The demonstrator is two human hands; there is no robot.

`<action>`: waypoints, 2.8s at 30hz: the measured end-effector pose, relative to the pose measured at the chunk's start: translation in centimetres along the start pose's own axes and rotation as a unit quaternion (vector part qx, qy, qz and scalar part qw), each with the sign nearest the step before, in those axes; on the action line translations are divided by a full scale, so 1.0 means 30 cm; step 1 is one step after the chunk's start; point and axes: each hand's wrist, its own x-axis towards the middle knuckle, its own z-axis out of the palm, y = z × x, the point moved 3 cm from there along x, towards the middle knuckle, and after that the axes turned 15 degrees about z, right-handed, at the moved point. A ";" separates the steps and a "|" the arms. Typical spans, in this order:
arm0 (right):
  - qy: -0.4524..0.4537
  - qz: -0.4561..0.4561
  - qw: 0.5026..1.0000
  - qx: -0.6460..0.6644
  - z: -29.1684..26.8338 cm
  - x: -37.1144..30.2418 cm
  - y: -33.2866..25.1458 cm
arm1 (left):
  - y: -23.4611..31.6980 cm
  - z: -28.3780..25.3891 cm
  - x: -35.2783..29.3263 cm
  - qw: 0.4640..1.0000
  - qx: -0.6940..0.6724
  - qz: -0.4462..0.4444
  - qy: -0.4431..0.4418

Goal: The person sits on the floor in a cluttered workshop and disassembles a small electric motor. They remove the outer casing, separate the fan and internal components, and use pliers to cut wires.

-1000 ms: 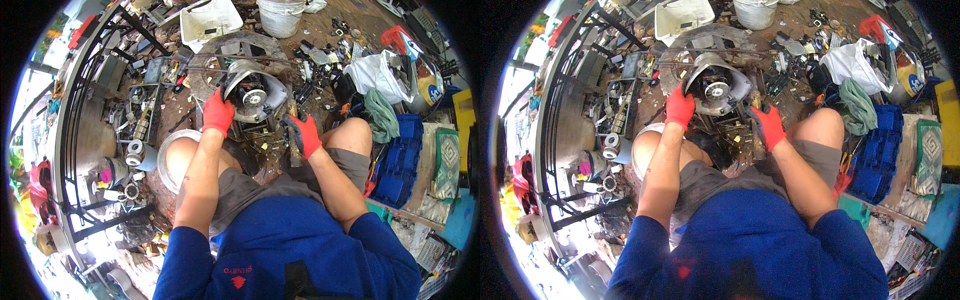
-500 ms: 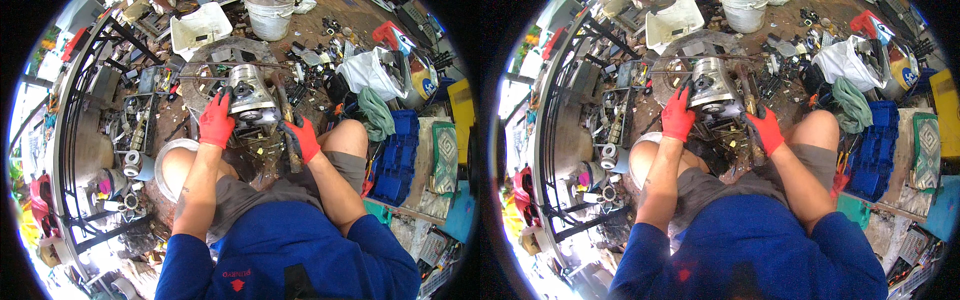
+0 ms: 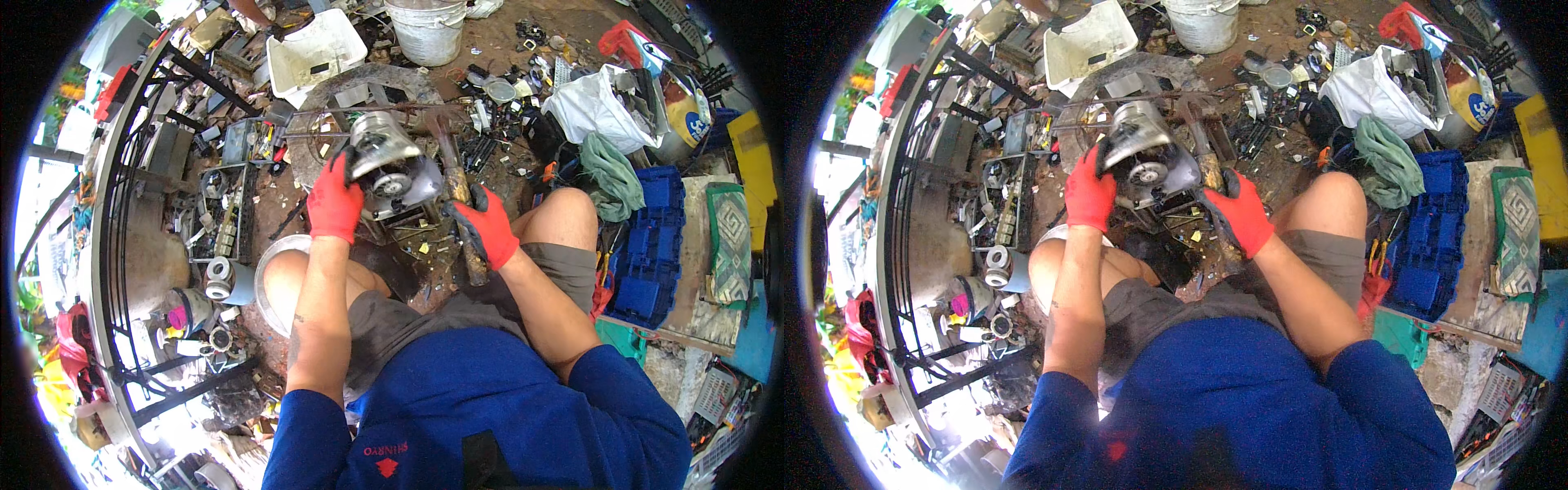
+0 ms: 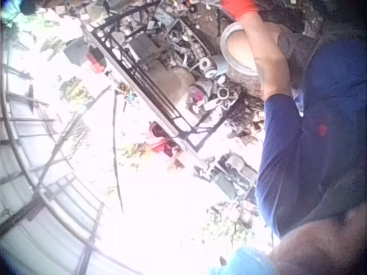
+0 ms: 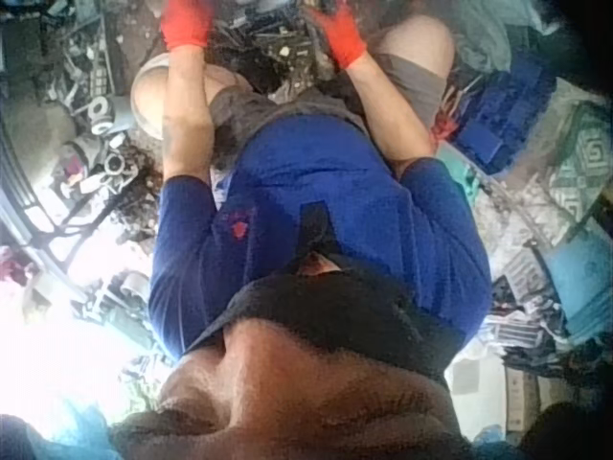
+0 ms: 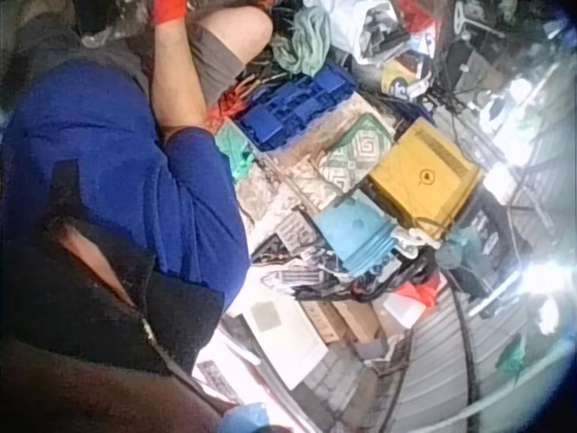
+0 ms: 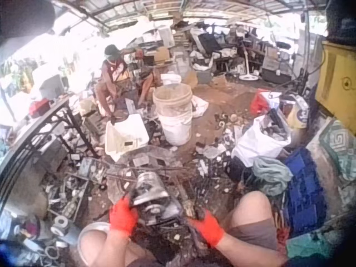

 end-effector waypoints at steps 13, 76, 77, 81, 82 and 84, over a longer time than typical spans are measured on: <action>0.084 -0.066 0.941 -0.321 -0.045 0.098 -0.264 | -0.130 0.033 0.016 0.992 -0.104 -0.018 0.065; 0.075 -0.273 0.936 -0.208 0.369 0.220 -0.239 | -0.070 0.046 0.059 0.998 -0.049 -0.034 0.007; 0.039 -0.262 0.949 -0.173 0.355 0.198 -0.245 | -0.084 0.046 0.051 0.998 -0.050 -0.042 0.006; -0.099 -0.171 0.979 -0.046 0.278 0.137 -0.275 | -0.103 0.045 0.027 0.997 -0.067 -0.019 0.023; -0.098 -0.161 0.981 -0.039 0.240 0.148 -0.272 | -0.097 0.048 0.032 0.997 -0.073 -0.023 0.011; -0.158 -0.092 0.981 0.056 0.177 0.150 -0.283 | -0.086 0.054 0.028 0.996 -0.078 -0.033 0.006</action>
